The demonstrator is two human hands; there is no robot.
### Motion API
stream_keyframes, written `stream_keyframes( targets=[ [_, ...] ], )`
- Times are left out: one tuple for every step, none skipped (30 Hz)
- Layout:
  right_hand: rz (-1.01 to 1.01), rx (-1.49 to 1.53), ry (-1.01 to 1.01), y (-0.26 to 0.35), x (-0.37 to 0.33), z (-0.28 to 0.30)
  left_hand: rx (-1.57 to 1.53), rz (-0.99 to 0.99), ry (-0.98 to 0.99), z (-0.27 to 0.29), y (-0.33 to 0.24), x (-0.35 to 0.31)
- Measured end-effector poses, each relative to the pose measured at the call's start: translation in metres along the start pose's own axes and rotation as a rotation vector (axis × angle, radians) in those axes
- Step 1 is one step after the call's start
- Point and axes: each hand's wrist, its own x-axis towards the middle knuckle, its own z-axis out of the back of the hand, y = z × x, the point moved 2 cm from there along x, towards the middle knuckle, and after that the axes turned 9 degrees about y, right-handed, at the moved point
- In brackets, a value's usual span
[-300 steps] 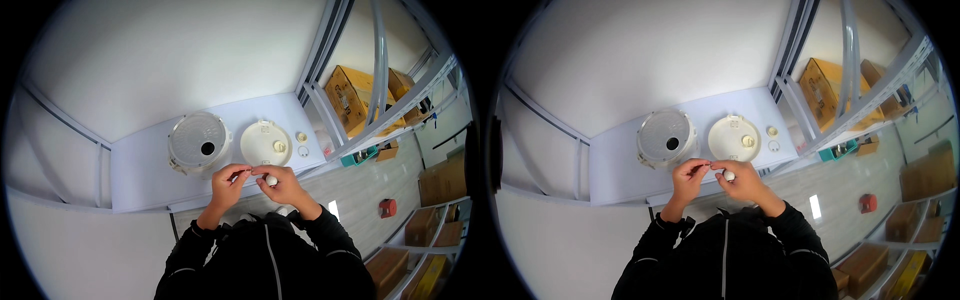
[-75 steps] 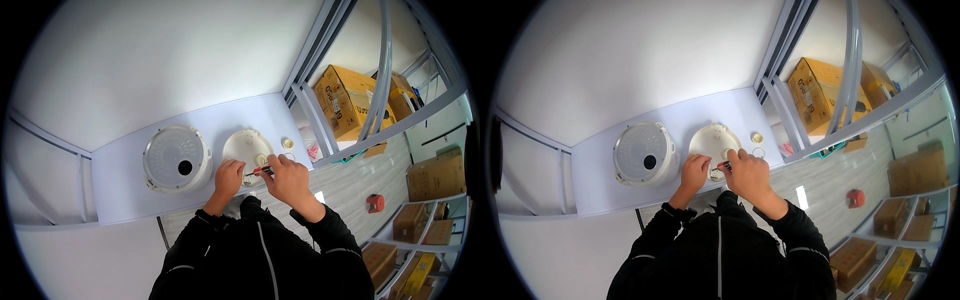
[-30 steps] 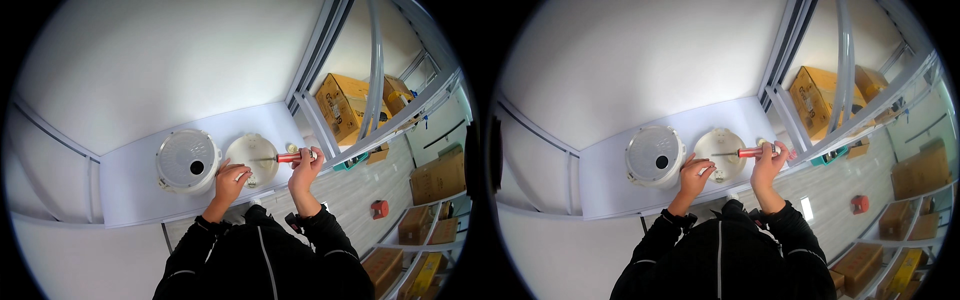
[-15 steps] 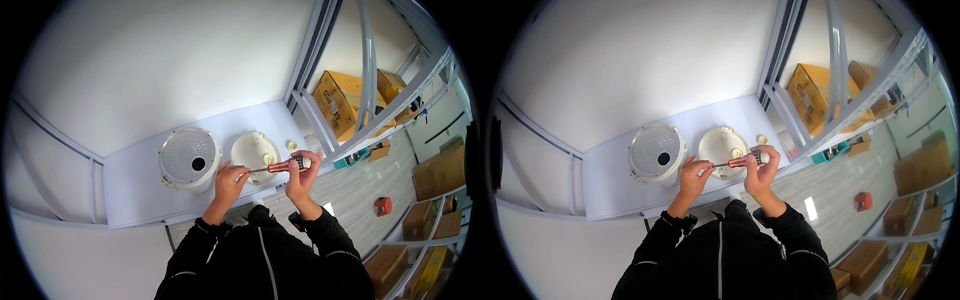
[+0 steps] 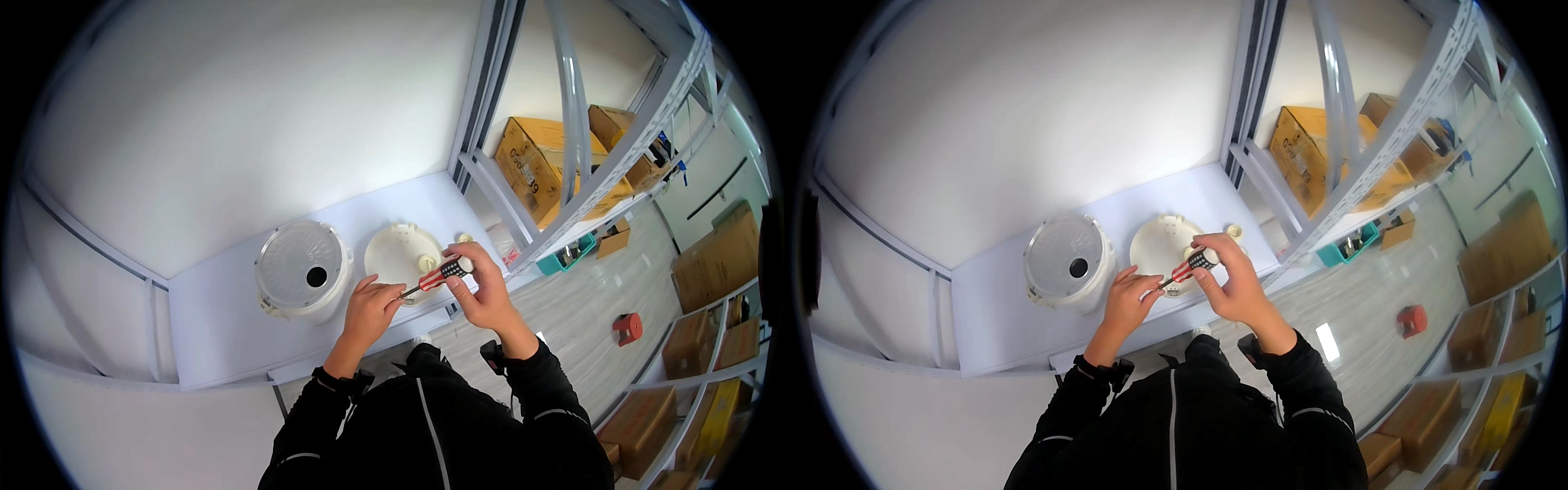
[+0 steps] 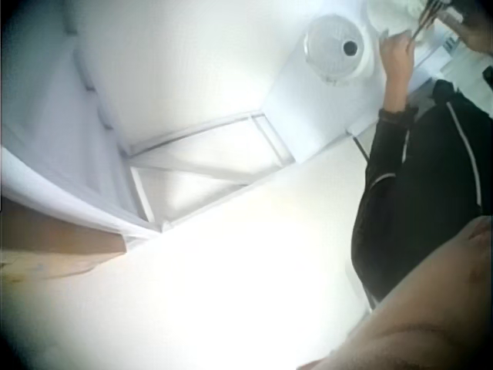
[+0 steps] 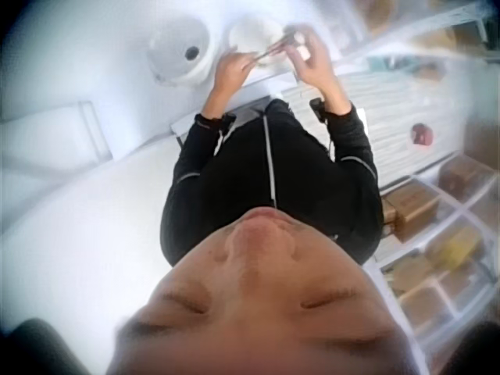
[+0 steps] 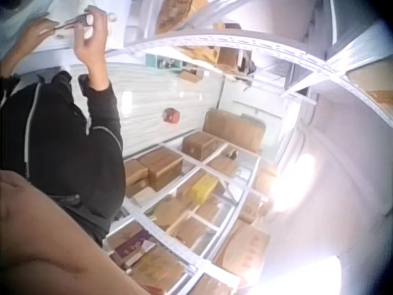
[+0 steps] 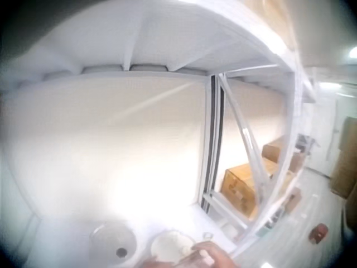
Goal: The person uses a screwdriver to remove screws from a white plastic light fixture cover, separates the cover from the base, and then reattaches the cover by screwing it back in place. The person handles the fixture parts and a small white plastic ring during the process.
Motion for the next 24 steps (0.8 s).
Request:
stream_keyframes(
  targets=[
    [-0.05,0.043,-0.003,0.005,0.0,0.0,-0.004,-0.007,0.006,0.0,-0.001,0.0],
    [-0.099,0.086,-0.007,0.011,-0.001,-0.001,-0.014,-0.02,-0.004,-0.001,-0.003,0.001],
    [-0.151,0.133,-0.01,0.017,-0.002,-0.003,-0.025,-0.028,-0.011,-0.002,-0.005,0.0],
    [-0.124,0.079,-0.005,0.016,-0.002,-0.003,-0.036,-0.036,-0.019,-0.002,-0.006,-0.001],
    [-0.127,0.071,-0.038,0.017,-0.001,-0.002,-0.049,-0.028,-0.016,-0.004,-0.006,0.001],
    [-0.136,0.065,-0.07,0.018,-0.001,-0.003,-0.065,-0.014,-0.009,-0.006,-0.007,0.001],
    [-0.144,0.06,-0.1,0.019,-0.002,-0.004,-0.081,0.0,-0.003,-0.008,-0.007,0.001],
    [-0.148,0.026,-0.095,0.017,-0.004,-0.005,-0.085,0.012,0.026,-0.01,-0.006,0.001],
    [-0.152,-0.01,-0.088,0.013,-0.006,-0.005,-0.09,0.024,0.053,-0.012,-0.005,0.002],
    [-0.155,-0.045,-0.08,0.01,-0.008,-0.005,-0.094,0.036,0.079,-0.014,-0.005,0.002],
    [-0.169,-0.053,-0.078,0.009,-0.009,-0.007,-0.104,0.067,0.102,-0.016,-0.004,0.001],
    [-0.184,-0.062,-0.075,0.007,-0.011,-0.008,-0.114,0.097,0.124,-0.017,-0.006,0.001],
    [-0.199,-0.071,-0.072,0.006,-0.013,-0.01,-0.124,0.128,0.145,-0.019,-0.007,0.0],
    [-0.184,-0.139,-0.071,0.004,-0.013,-0.011,-0.075,0.134,0.175,-0.022,-0.004,-0.002],
    [-0.165,-0.205,-0.07,0.002,-0.012,-0.012,-0.024,0.14,0.202,-0.026,0.001,-0.004],
    [-0.146,-0.271,-0.068,0.0,-0.011,-0.014,0.027,0.146,0.229,-0.029,0.006,-0.007],
    [-0.154,-0.259,-0.065,-0.003,-0.011,-0.017,0.058,0.16,0.264,-0.032,0.011,-0.01],
    [-0.161,-0.25,-0.064,-0.008,-0.011,-0.019,0.087,0.169,0.299,-0.034,0.014,-0.011],
    [-0.168,-0.241,-0.063,-0.012,-0.011,-0.021,0.117,0.179,0.334,-0.037,0.017,-0.011],
    [-0.168,-0.236,-0.063,-0.016,-0.011,-0.024,0.117,0.177,0.341,-0.039,0.018,-0.011],
    [-0.167,-0.23,-0.062,-0.022,-0.011,-0.027,0.118,0.176,0.348,-0.041,0.02,-0.009],
    [-0.166,-0.225,-0.062,-0.027,-0.011,-0.029,0.12,0.174,0.355,-0.043,0.022,-0.007],
    [-0.161,-0.227,-0.062,-0.031,-0.012,-0.031,0.12,0.17,0.354,-0.045,0.022,-0.005],
    [-0.153,-0.229,-0.061,-0.035,-0.012,-0.032,0.122,0.166,0.352,-0.047,0.024,-0.003]
  ],
)
